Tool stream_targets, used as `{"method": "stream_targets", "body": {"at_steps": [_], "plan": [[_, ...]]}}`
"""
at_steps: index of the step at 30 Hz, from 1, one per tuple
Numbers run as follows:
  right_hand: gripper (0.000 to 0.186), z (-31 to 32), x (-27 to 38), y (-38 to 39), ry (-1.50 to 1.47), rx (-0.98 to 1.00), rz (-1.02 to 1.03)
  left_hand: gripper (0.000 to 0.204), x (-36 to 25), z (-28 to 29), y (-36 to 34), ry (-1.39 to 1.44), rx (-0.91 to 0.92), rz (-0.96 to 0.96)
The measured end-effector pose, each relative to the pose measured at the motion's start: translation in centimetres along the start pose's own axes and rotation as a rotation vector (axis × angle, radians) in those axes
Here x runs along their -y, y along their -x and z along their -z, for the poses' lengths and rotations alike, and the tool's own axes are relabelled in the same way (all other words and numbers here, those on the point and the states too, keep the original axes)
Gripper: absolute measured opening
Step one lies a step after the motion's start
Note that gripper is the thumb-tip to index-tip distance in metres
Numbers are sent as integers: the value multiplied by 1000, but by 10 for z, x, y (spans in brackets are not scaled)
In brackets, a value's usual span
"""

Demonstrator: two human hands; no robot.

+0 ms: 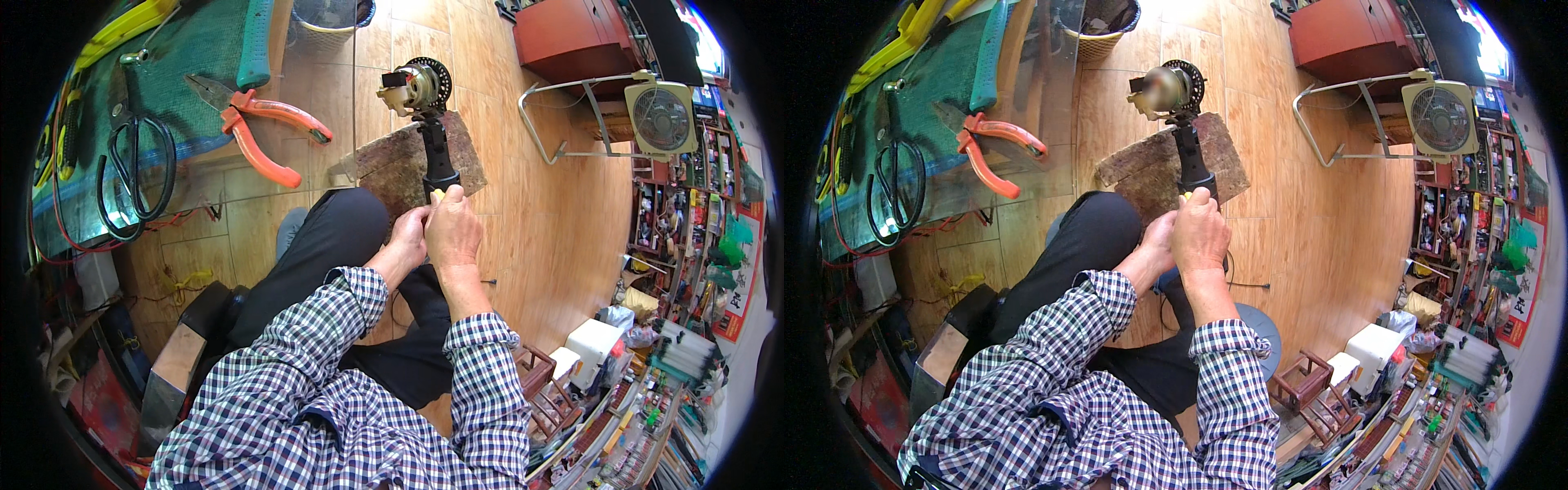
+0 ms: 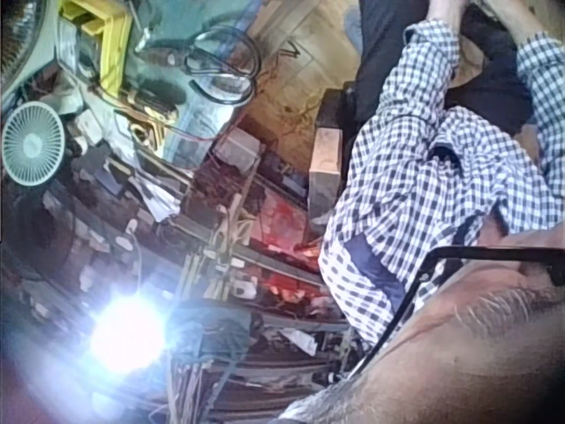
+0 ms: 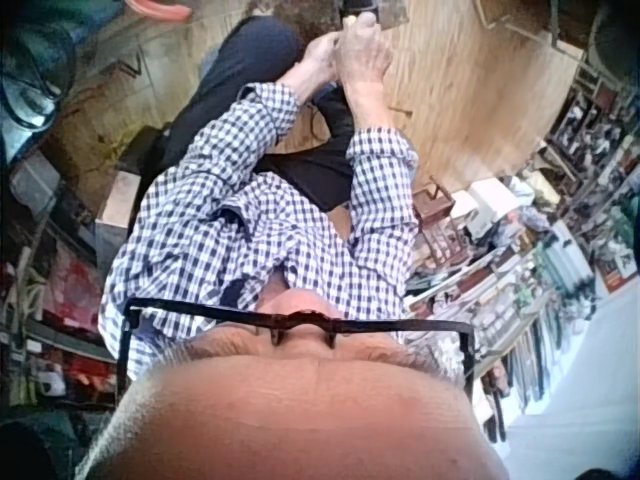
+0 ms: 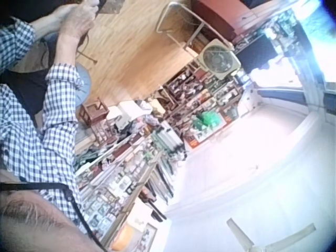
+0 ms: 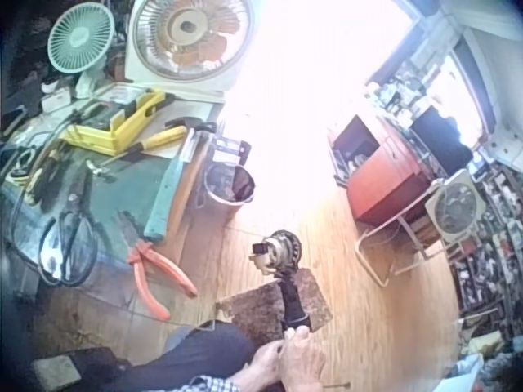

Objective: The person uses a screwdriver to tighten screws on the motor housing of a standing fan. They repeatedly insert and turn the screwdriver at multiple screw locations along the fan's central shaft while seated on the floor.

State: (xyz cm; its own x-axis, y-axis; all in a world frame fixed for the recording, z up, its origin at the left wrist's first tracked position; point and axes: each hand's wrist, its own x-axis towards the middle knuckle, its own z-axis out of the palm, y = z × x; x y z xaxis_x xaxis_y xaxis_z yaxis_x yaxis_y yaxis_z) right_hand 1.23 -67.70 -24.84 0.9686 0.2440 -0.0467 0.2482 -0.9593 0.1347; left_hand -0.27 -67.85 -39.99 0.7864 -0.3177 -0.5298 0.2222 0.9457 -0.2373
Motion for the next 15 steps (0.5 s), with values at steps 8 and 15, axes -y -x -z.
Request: {"method": "stream_targets", "body": {"at_steps": [8,15], "plan": [[39,8,1,4,111,-152,90,17,-3,-17,19,-55,-78,-22],[37,-4,-3,5,202,-92,46,20,-1,1,6,-133,-96,-59]]}}
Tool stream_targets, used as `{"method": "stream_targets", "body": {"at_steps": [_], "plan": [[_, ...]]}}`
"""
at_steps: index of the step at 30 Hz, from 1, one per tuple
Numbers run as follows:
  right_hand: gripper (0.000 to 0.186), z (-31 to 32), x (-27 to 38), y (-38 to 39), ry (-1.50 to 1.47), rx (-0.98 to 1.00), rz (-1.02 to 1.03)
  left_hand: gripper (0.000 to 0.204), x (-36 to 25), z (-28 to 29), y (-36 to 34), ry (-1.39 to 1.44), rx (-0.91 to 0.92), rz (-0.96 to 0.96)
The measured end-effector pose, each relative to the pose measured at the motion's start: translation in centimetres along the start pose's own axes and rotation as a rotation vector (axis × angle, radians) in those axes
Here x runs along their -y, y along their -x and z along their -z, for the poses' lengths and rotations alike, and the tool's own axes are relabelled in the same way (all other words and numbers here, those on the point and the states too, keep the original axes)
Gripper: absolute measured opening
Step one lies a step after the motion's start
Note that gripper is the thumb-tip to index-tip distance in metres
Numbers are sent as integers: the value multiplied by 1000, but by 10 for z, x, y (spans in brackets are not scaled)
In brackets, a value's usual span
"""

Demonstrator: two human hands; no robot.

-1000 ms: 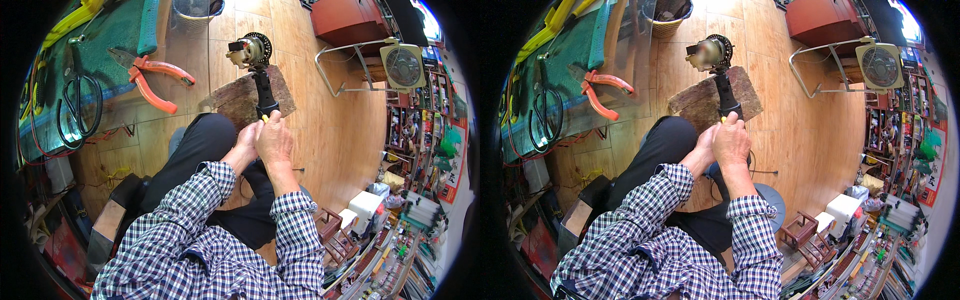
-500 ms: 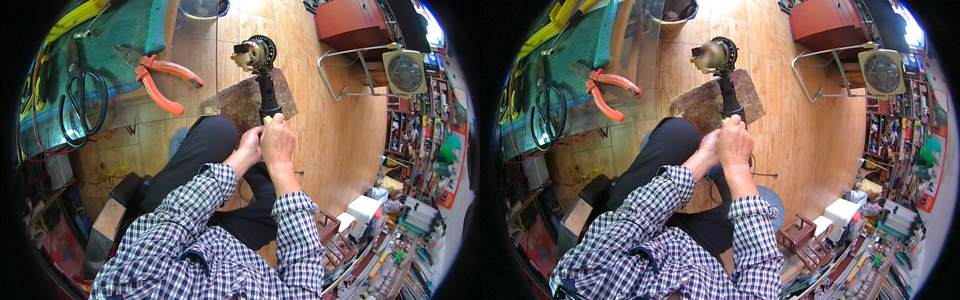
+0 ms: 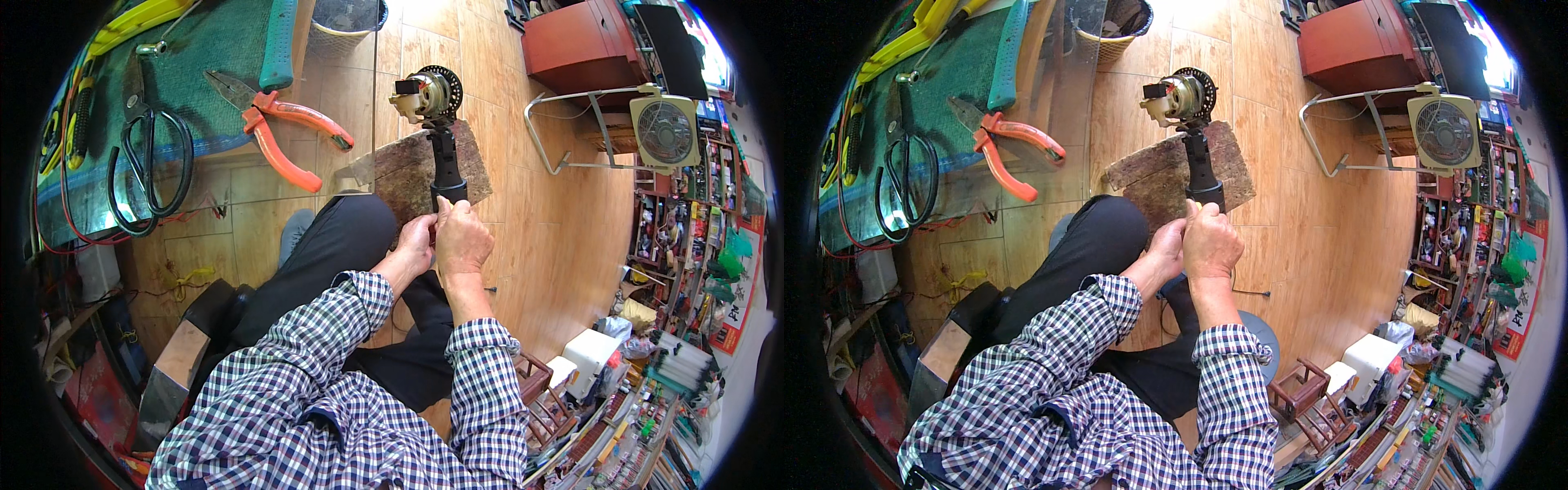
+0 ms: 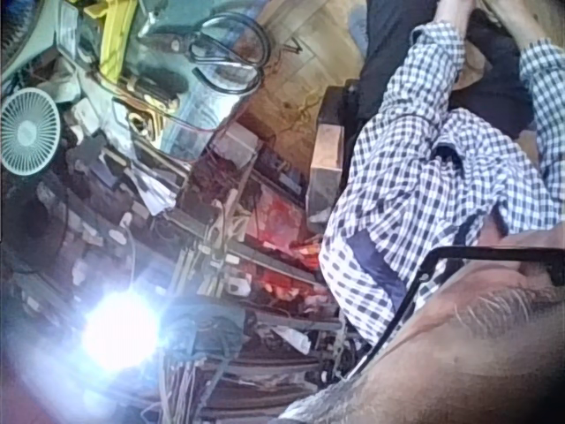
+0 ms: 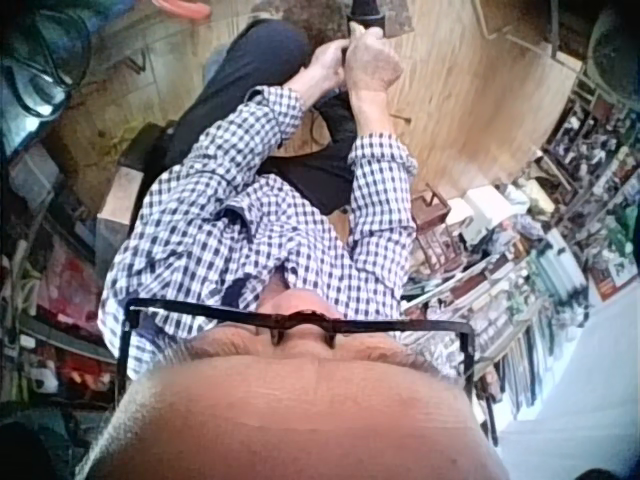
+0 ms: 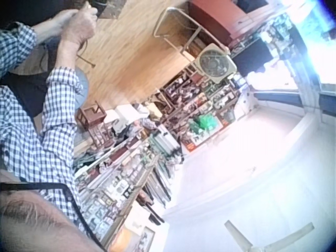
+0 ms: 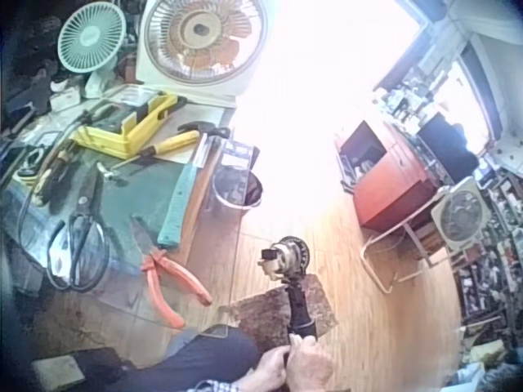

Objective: The person uses a screwdriver to tighten screws on the motor housing of a standing fan. They repeatedly insert and turn the screwdriver at multiple screw locations along the fan's central shaft while seated on the floor.

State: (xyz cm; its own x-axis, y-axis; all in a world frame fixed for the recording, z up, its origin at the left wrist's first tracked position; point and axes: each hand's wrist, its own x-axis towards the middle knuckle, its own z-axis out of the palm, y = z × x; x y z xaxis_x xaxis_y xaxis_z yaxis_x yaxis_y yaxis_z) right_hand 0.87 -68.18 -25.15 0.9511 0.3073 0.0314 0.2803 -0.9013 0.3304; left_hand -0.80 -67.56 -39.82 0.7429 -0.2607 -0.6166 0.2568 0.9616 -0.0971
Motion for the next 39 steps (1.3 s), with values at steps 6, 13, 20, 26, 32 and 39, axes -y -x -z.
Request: {"method": "stream_targets", "body": {"at_steps": [6,13,20,26,32,39], "plan": [[36,-5,-6,2,-33,-185,127,18,0,-19,15,68,-81,8],[34,3,1,3,-88,157,-37,13,2,-3,5,33,-58,-14],[28,-10,-1,4,-65,-64,150,13,4,-1,6,36,-14,14],[38,3,7,-1,-130,125,-64,16,5,4,3,22,29,1],[32,-6,7,1,-32,-63,95,25,-2,-10,22,-22,24,-3],[35,1,11,-2,-133,2,-46,26,0,-2,10,26,62,12]]}}
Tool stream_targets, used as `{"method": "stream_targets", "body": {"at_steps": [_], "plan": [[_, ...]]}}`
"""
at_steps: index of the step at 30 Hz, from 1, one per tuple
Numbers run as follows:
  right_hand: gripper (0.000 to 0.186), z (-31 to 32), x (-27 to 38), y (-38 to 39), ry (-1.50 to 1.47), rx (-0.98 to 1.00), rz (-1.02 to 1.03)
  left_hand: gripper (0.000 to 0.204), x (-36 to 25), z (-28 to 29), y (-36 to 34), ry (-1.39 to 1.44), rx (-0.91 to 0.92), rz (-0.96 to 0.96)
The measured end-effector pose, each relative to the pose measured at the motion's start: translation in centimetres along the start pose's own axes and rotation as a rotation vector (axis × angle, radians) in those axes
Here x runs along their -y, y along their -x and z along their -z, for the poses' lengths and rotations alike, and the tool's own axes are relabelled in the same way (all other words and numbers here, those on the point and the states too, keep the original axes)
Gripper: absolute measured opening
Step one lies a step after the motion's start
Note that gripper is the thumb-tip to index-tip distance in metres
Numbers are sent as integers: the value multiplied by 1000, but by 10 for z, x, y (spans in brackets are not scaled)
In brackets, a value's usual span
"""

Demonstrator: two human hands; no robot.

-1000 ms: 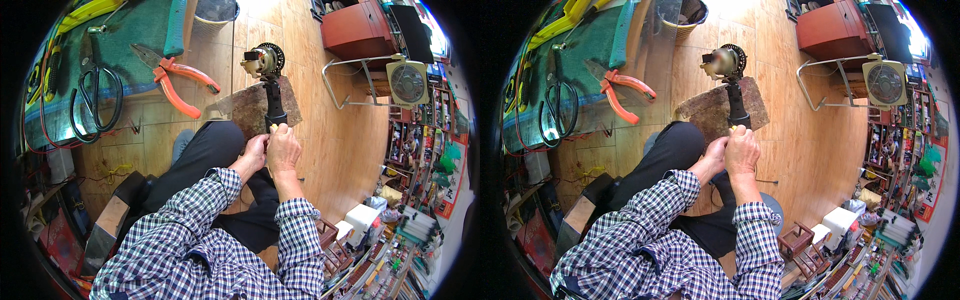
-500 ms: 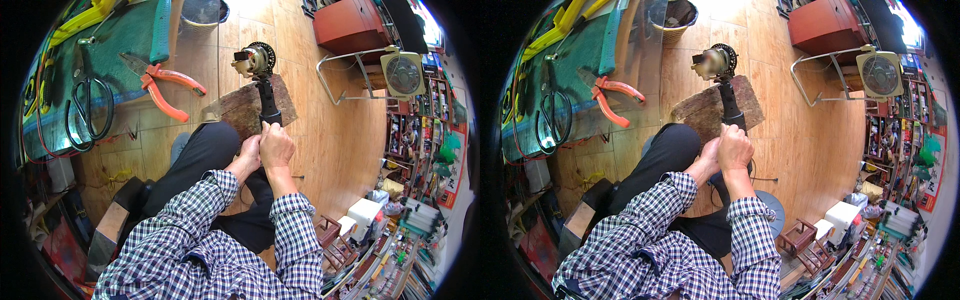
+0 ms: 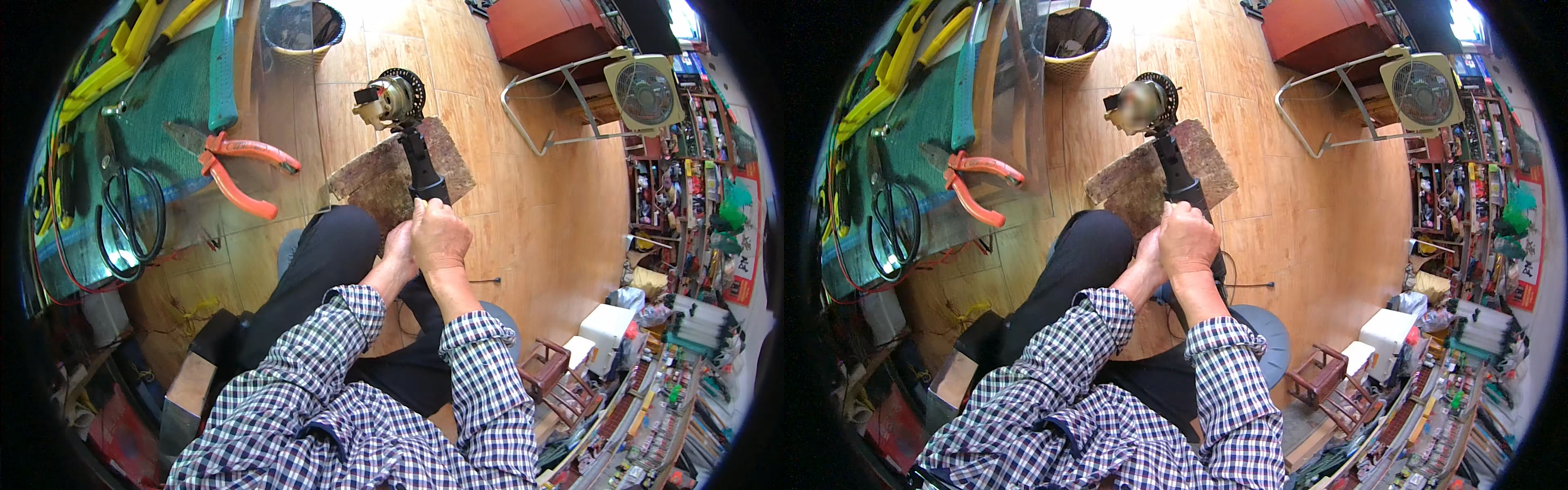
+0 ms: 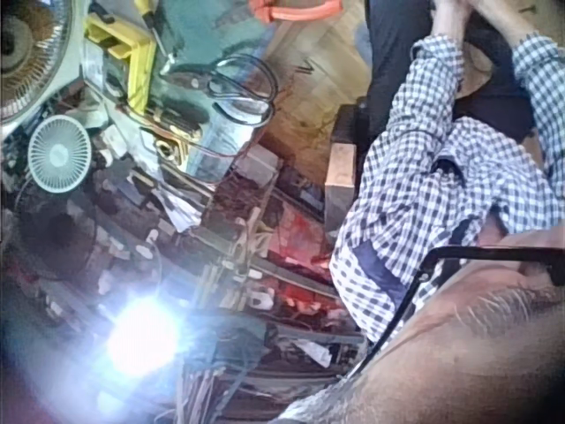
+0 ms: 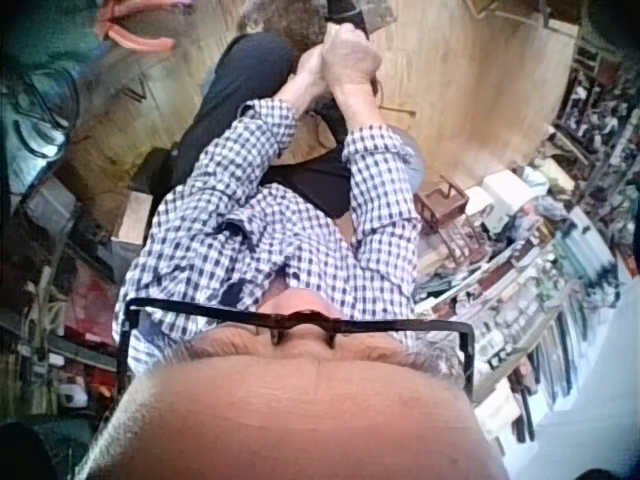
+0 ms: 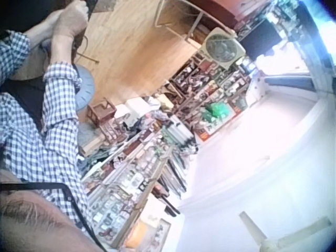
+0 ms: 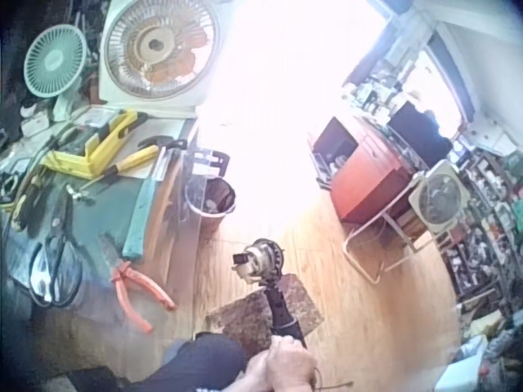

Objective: The person uses a screwdriver to tighten screws on the motor housing of a standing fan. They repeatedly insert and turn the screwdriver at multiple screw locations along the fan's central shaft while seated on the floor.

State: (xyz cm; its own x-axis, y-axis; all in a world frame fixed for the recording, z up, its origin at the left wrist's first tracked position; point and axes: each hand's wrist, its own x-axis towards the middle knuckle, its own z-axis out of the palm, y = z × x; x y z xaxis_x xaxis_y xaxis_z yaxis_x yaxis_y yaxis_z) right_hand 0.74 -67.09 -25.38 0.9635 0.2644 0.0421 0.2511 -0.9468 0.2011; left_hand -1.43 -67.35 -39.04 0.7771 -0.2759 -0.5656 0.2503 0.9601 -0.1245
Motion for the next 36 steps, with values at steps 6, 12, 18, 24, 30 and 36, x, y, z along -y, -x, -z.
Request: {"method": "stream_targets", "body": {"at_steps": [6,12,18,24,30,36], "plan": [[38,3,-3,1,-53,81,-69,24,-5,-8,13,-16,0,36],[8,-1,-7,4,-8,23,118,21,-11,-14,16,-73,8,36],[31,3,-3,-2,-366,94,-208,19,-10,-16,16,-130,13,45],[36,15,3,-9,-535,143,-438,17,-14,-19,21,-193,13,24],[11,4,-10,-4,-175,43,134,16,-34,-27,30,-333,-38,-94],[15,-13,-14,1,-446,34,-85,32,-71,-54,30,-671,-252,-382]]}}
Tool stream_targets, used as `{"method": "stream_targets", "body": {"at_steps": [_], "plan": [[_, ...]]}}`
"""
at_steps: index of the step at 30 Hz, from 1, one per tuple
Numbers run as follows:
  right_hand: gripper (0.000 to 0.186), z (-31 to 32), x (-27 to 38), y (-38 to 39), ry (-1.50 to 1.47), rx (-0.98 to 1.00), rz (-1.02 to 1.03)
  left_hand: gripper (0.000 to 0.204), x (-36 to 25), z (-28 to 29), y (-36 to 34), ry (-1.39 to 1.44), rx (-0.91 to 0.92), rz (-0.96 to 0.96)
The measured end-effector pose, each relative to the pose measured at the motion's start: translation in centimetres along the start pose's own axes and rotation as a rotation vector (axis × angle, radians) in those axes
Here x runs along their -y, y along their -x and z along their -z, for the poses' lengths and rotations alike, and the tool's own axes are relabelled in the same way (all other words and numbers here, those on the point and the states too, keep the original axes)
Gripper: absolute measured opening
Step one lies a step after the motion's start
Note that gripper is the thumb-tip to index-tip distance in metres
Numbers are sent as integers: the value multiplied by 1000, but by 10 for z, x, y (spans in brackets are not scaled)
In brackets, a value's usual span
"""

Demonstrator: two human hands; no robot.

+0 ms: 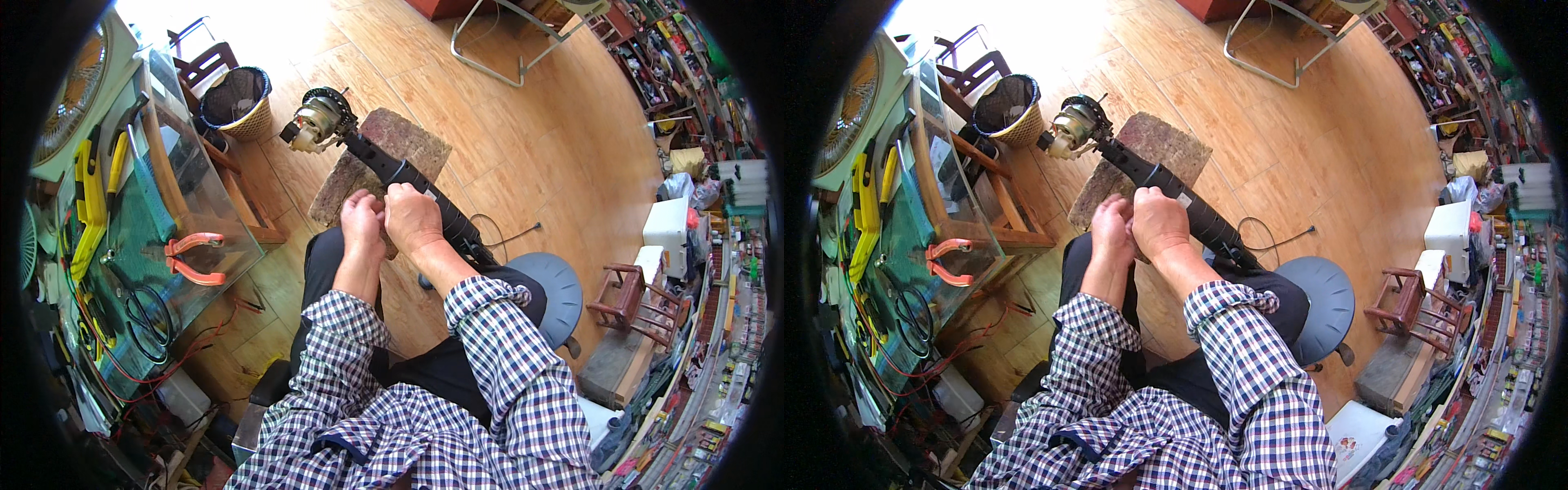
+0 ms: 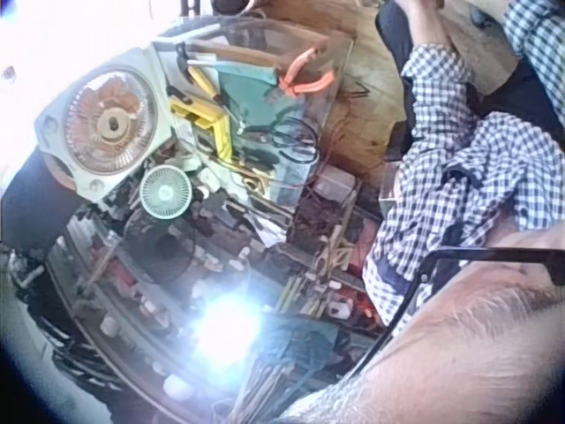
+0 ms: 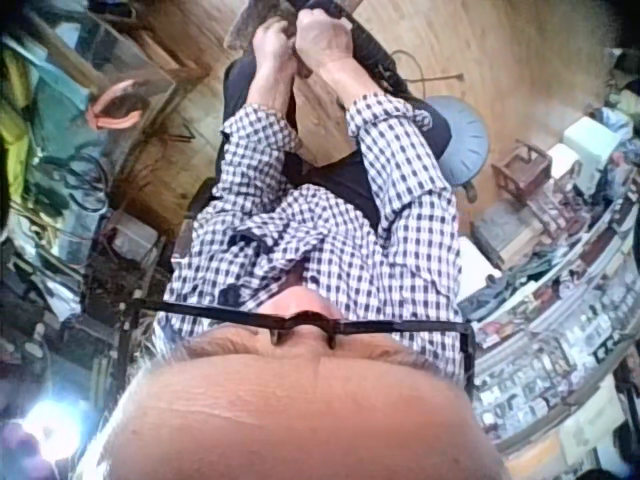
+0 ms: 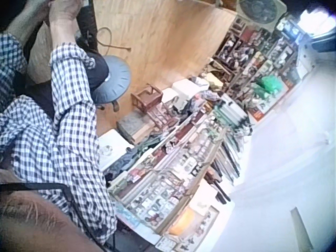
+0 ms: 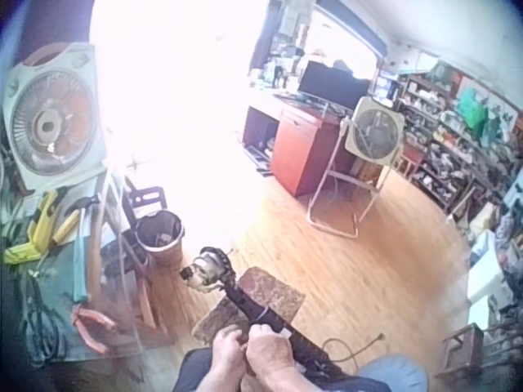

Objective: The person uses a screwdriver to tighten screws on the motor housing of a standing fan. They repeatedly insert and turn the screwdriver at multiple screw locations along the fan's central shaft while seated on the floor.

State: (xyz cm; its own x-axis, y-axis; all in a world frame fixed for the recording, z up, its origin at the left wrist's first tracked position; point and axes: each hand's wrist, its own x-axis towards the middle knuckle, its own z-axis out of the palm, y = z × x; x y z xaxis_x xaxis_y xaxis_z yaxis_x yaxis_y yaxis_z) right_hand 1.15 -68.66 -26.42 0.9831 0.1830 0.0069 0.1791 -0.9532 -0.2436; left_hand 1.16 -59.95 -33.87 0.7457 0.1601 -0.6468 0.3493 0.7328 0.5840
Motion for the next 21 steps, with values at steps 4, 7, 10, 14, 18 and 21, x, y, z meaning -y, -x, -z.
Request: {"method": "stream_targets", "body": {"at_steps": [4,7,10,14,18,21], "plan": [[23,-7,4,0,-281,-111,-274,42,-27,-1,-27,-157,7,-62],[25,-8,6,0,-425,-186,-395,43,-24,-6,-47,-182,68,-87],[26,-11,8,0,-510,-240,-431,44,-10,-5,-59,-138,124,-32],[25,-5,4,8,-376,-177,-329,36,-13,-22,-37,-136,156,40],[20,-7,-2,19,-344,-257,-195,29,-11,-22,-41,-6,173,81],[16,-5,-9,25,-416,-347,-143,26,-9,-17,-45,0,172,90]]}}
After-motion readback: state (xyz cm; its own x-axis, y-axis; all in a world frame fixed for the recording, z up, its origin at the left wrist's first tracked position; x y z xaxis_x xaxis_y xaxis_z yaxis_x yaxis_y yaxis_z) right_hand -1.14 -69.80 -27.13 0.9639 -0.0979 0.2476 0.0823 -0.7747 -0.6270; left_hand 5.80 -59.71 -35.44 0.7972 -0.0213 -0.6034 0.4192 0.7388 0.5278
